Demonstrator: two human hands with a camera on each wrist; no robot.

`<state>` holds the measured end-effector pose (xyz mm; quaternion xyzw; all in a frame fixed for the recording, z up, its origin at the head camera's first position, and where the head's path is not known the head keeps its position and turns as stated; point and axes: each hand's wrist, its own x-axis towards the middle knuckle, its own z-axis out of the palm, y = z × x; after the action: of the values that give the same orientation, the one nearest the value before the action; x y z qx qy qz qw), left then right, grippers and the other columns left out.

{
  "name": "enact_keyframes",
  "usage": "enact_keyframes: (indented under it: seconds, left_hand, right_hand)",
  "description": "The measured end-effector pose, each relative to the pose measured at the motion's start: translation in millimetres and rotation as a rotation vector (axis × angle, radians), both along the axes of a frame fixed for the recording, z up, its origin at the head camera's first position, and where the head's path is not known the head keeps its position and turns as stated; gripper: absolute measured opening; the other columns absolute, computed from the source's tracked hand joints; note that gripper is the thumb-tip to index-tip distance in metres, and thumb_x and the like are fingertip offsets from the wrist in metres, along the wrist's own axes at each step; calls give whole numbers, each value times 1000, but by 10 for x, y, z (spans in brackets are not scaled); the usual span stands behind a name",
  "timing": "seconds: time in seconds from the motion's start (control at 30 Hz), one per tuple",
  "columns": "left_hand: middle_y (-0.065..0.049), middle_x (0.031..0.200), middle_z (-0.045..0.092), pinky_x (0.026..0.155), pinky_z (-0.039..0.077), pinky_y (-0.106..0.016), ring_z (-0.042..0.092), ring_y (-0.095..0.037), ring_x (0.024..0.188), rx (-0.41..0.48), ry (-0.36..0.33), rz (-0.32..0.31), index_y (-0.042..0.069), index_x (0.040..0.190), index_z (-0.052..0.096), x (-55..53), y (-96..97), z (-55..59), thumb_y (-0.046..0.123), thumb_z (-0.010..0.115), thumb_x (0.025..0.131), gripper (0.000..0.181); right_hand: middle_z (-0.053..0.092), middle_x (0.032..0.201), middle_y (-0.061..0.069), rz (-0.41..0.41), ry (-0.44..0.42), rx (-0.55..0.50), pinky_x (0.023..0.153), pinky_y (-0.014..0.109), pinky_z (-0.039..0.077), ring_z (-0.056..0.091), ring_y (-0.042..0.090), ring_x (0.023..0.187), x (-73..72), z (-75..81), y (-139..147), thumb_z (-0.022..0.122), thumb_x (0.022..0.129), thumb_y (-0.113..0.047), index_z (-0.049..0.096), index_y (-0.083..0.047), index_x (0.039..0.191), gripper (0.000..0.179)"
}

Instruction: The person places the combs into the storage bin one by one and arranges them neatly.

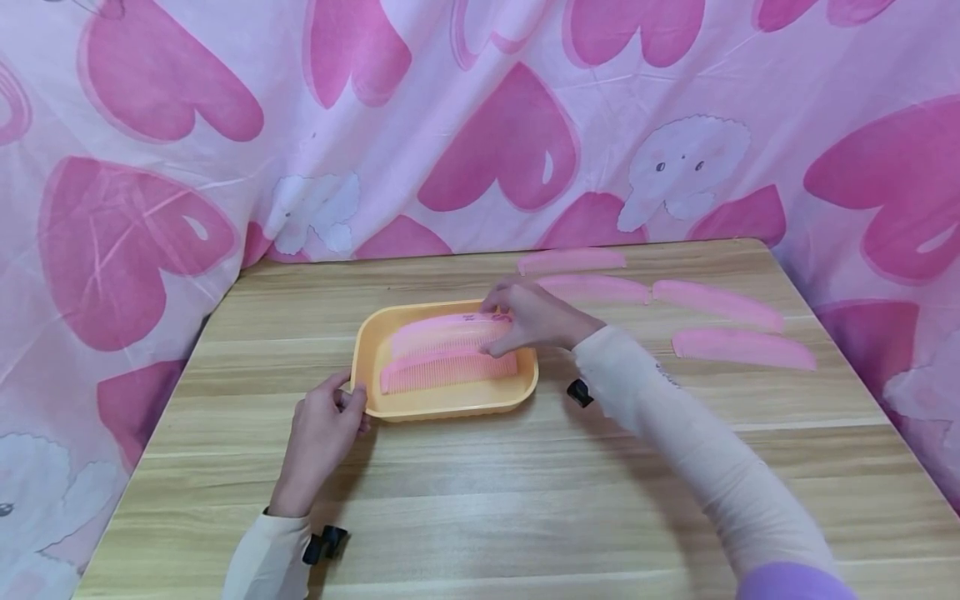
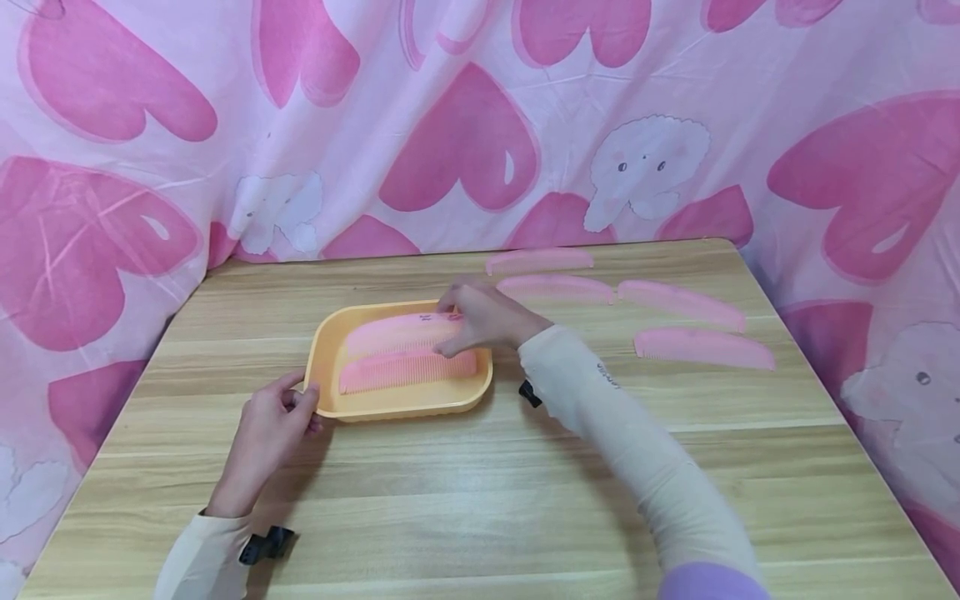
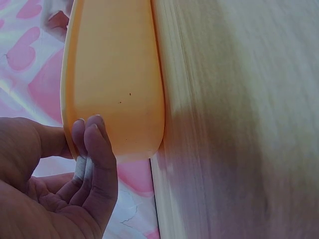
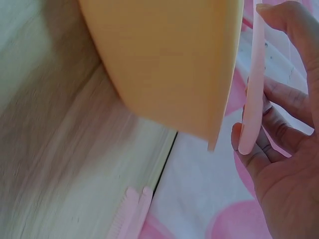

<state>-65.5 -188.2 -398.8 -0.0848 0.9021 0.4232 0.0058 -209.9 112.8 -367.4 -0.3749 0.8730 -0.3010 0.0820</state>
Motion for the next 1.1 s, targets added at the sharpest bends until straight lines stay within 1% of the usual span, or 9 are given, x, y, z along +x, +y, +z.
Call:
enact_keyframes:
  seconds: [0.27,0.57,0.8,1.0,1.1]
  left_hand:
    - [-6,69,67,52,51,-26,66,-16,59,-2,11,7,-4,138,56,-1,1,-14,15,54,102,40]
    - [-7,70,67,51,51,-26,66,-16,59,8,5,5,-4,138,56,-5,-1,-10,15,54,102,41]
    - [-7,71,68,52,52,-26,66,-16,59,11,6,1,-4,138,55,-4,2,-3,14,53,102,40]
    - [-7,71,68,52,52,-26,66,-16,59,6,0,3,-5,139,55,-5,4,0,15,53,102,41]
    - [-7,70,68,52,52,-26,66,-16,59,5,-2,5,-4,139,55,-7,5,-1,14,53,102,41]
  right_hand:
    - [63,105,3,2,-61,22,84,32,51,58,18,94,40,-39,-171,91,72,-29,74,0,114,53]
    - [64,104,4,9,-29,47,86,30,50,57,18,94,54,-142,-290,92,71,-30,75,2,111,53]
    - [64,108,5,4,-64,91,91,30,49,58,18,97,71,-243,-314,91,73,-30,74,1,112,53]
    - [66,104,4,27,16,116,90,31,48,59,17,96,81,-290,-326,90,72,-32,75,-1,109,51]
    - [66,103,4,33,35,131,90,31,48,60,17,94,87,-289,-336,90,72,-33,75,-1,109,51]
